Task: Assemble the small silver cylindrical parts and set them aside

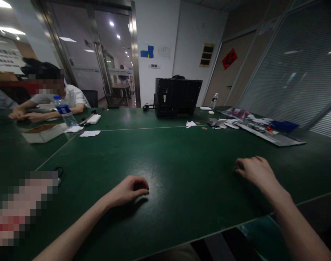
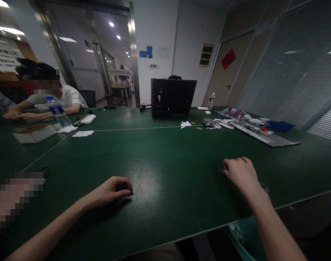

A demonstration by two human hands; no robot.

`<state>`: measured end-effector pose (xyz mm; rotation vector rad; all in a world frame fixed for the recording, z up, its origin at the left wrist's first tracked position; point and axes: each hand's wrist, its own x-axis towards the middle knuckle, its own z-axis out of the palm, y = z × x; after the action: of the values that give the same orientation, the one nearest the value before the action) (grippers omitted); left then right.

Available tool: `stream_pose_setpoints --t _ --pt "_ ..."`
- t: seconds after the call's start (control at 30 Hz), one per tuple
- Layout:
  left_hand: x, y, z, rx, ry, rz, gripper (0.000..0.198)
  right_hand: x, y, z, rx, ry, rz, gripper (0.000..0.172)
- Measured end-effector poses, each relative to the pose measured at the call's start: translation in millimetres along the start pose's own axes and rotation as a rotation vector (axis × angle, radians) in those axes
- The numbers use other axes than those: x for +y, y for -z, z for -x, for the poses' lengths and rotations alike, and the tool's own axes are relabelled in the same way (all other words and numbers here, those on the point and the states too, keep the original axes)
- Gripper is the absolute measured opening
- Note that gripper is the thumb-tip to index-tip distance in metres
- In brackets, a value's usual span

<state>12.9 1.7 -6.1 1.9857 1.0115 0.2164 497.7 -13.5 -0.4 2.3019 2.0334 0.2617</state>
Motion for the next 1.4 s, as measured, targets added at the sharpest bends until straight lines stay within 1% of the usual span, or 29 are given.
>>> stream_pose_setpoints --t 0.07,0.13,0.27,0.33,0.4,0.47,0.53,0.63,0.7,0.87,0.97,1.1,1.23,1.4 --pt "0.8 0.3 0.4 -0.006 -0.008 0.014 0.027 -31.2 17.0 3.1 0.042 0.056 -0.15 0.029" --pt "1.6 0.3 0.8 -0.002 -0.01 0.015 0.027 -68.7 34.4 9.7 0.061 0.125 -0.342 0.038" --pt "0.5 -0.3 0.2 0.008 -0.013 0.009 0.028 -146.2 61.6 25.3 0.004 0.453 -0.639 0.042" --pt "-1.1 -0.5 -0.4 0.013 -0.021 0.014 0.028 -179.1 68.5 29.0 -0.021 0.609 -0.705 0.044" --pt "-2.6 -0.4 -0.8 0.026 -0.027 0.005 0.029 -206.0 70.7 27.7 -0.069 0.743 -0.718 0.045" --pt "-3.5 -0.1 -0.8 0.049 -0.034 -0.001 0.029 -226.9 69.8 22.6 -0.111 0.838 -0.715 0.049" --pt "-3.6 0.1 -0.2 0.069 -0.045 0.004 0.028 -242.6 66.9 16.2 -0.146 0.908 -0.717 0.052" --pt "-2.7 -0.1 1.2 0.087 -0.051 0.003 0.03 -257.7 60.6 9.6 -0.209 0.995 -0.753 0.056" --pt "-1.8 -0.4 2.0 0.097 -0.055 -0.017 0.031 -263.1 55.0 8.7 -0.251 1.021 -0.812 0.058" --pt "-1.0 -1.0 2.0 0.088 -0.083 -0.032 0.034 -267.4 39.3 13.3 -0.311 0.98 -1.01 0.059" --pt "-1.1 -1.2 1.6 0.08 -0.062 -0.041 0.033 -269.1 32.3 15.6 -0.293 0.946 -1.063 0.057" --pt "-0.7 -1.0 2.2 0.073 -0.038 -0.024 0.036 -273.3 26.3 16.7 -0.25 0.919 -1.08 0.055" --pt "1.4 -0.3 3.2 0.059 -0.049 0.0 0.034 -276.0 24.1 17.5 -0.204 0.904 -1.068 0.058" --pt "3.3 -0.5 3.2 0.057 -0.048 -0.018 0.031 -276.6 24.3 19.4 -0.19 0.888 -1.038 0.058"
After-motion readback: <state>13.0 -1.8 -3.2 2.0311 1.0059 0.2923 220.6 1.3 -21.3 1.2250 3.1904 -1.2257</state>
